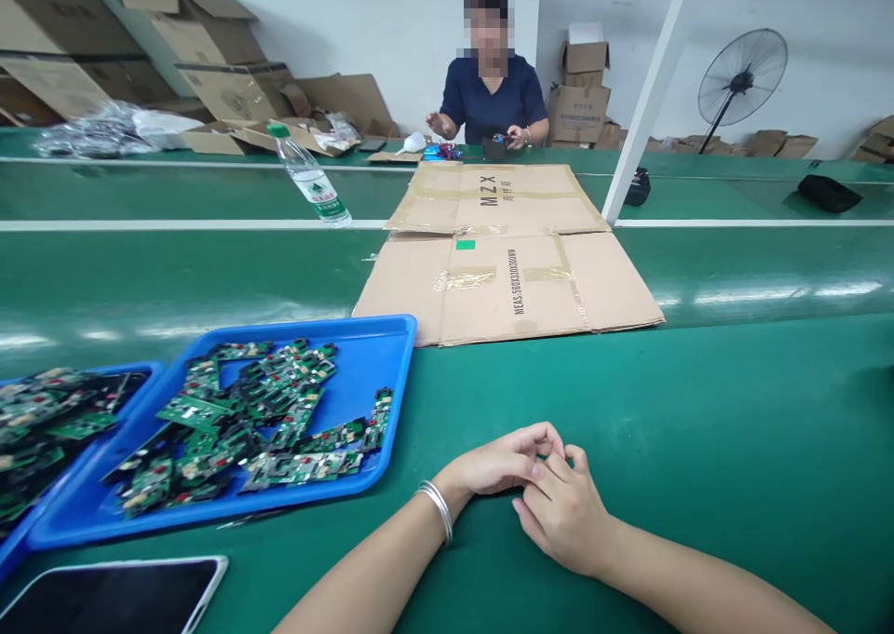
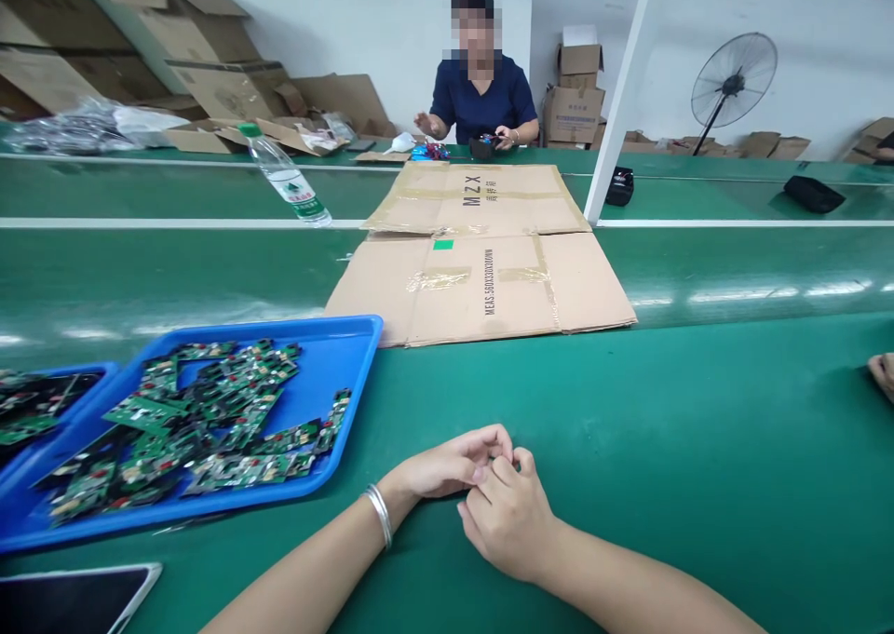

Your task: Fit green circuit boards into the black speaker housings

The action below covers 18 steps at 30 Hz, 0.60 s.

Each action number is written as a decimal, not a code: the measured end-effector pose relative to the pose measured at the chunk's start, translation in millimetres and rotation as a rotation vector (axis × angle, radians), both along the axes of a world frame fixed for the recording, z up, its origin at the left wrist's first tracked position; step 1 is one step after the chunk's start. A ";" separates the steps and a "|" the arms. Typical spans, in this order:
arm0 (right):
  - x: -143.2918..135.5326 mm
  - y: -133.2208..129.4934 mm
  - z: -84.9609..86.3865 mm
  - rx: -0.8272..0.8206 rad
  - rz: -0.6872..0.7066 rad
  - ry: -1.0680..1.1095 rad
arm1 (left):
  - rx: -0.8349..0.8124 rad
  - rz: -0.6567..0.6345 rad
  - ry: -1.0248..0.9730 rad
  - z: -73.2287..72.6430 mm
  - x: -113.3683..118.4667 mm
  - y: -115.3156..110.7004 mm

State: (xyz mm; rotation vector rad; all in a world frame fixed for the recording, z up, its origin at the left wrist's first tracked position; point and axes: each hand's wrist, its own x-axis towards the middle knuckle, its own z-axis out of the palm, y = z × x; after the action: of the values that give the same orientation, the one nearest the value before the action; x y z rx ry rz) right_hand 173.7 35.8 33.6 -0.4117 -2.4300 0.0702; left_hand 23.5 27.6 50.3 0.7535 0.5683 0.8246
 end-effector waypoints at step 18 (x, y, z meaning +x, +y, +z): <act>-0.1 2.5 -5.0 -0.149 0.142 -0.056 | 0.254 0.015 0.766 24.9 1.7 -7.3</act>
State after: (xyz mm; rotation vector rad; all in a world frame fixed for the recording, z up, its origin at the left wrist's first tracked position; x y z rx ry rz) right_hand 173.7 38.3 28.6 -0.3096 -2.5154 0.3065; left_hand 25.3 20.3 75.2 1.3125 1.1625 0.6083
